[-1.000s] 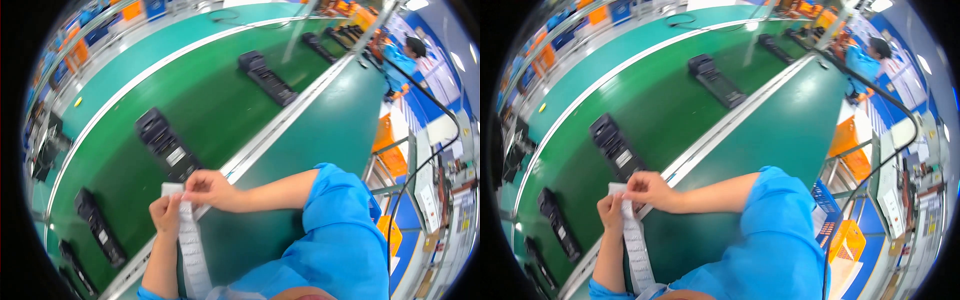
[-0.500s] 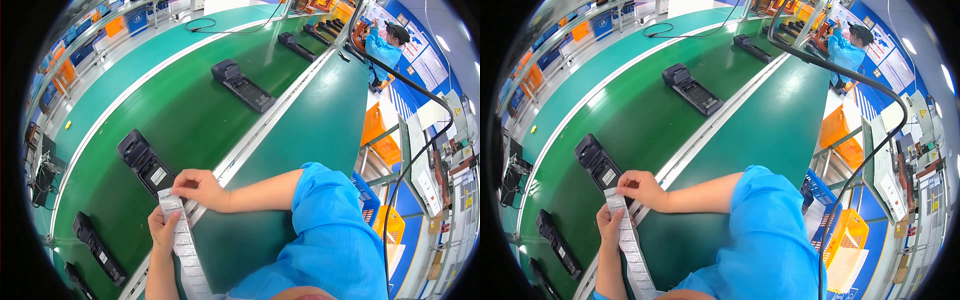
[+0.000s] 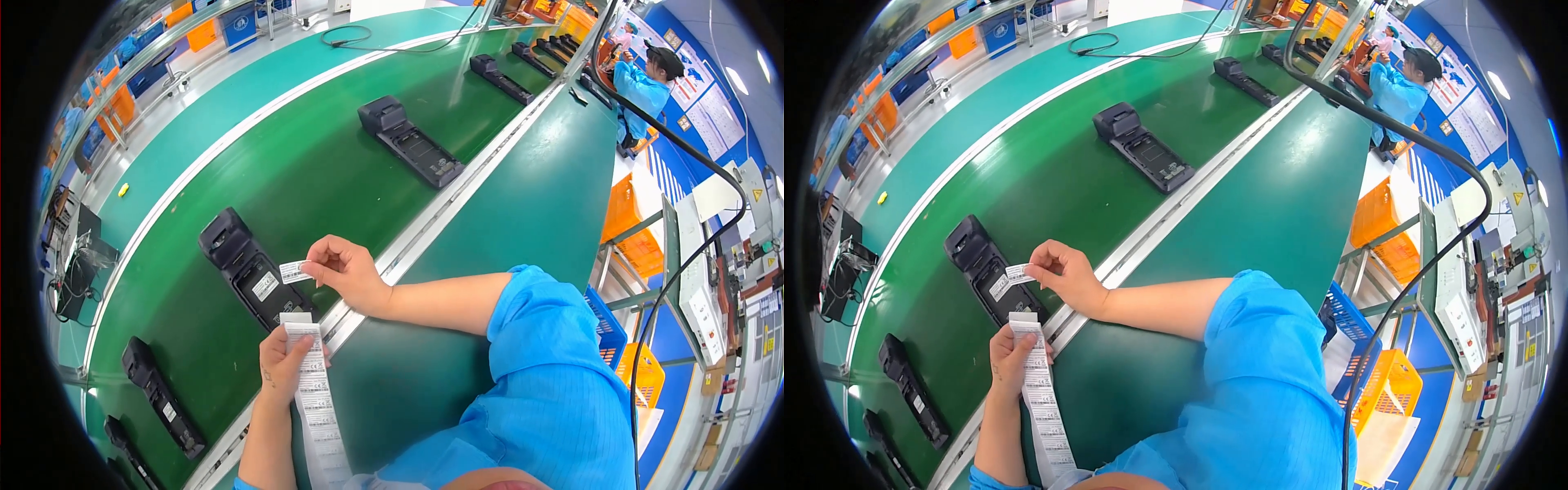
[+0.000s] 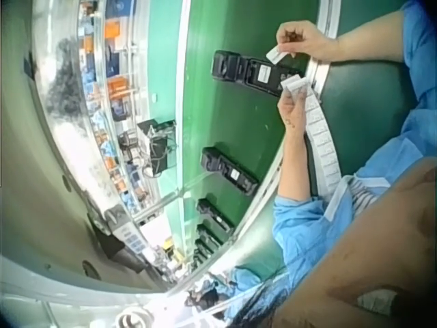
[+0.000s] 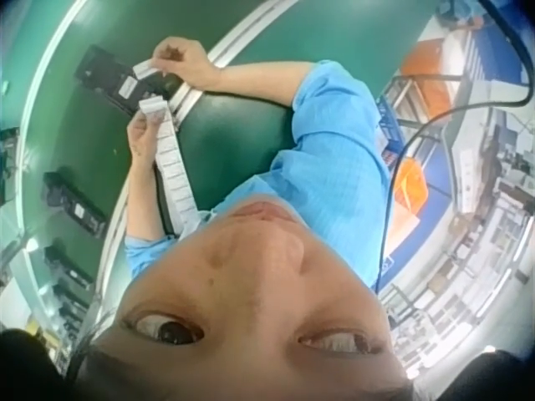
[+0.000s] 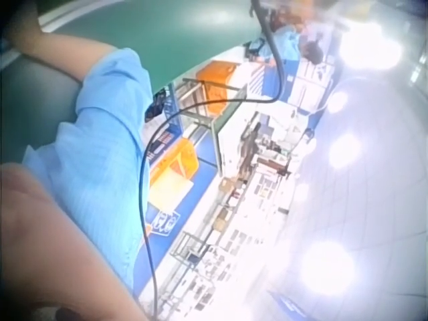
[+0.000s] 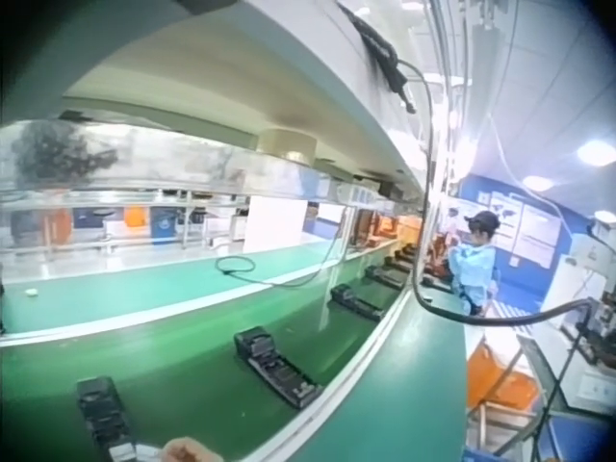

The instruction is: The person applies small stickers into the battery compartments of electronic handheld devices by hand.

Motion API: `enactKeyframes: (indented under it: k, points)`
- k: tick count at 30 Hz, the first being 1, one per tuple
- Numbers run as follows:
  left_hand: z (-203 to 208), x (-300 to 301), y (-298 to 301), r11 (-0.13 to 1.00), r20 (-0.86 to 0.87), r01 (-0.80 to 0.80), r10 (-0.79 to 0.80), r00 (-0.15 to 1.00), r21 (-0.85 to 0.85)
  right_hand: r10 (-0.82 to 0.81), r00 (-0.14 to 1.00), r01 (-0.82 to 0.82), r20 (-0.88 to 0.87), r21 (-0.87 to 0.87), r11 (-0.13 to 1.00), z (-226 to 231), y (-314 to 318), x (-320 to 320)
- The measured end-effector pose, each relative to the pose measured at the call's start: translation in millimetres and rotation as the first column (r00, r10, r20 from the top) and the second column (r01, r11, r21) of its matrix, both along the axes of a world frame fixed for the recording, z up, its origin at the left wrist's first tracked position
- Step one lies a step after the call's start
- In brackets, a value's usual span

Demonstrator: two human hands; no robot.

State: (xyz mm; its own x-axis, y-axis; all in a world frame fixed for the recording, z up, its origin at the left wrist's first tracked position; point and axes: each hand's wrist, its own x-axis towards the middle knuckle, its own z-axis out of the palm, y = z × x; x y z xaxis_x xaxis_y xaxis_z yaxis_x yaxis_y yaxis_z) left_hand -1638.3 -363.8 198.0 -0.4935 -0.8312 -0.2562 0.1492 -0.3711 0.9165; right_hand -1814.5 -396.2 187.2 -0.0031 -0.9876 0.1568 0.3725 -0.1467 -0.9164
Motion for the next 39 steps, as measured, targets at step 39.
enactKeyframes:
  k: [39]
  points:
    - [-10.9,-21.2,-11.4,0.965,-0.086,0.222,-0.235,0.968,-0.142,-0.126,0.984,0.117,-0.125,-0.082,0.990,-6.2,-7.7,-23.6]
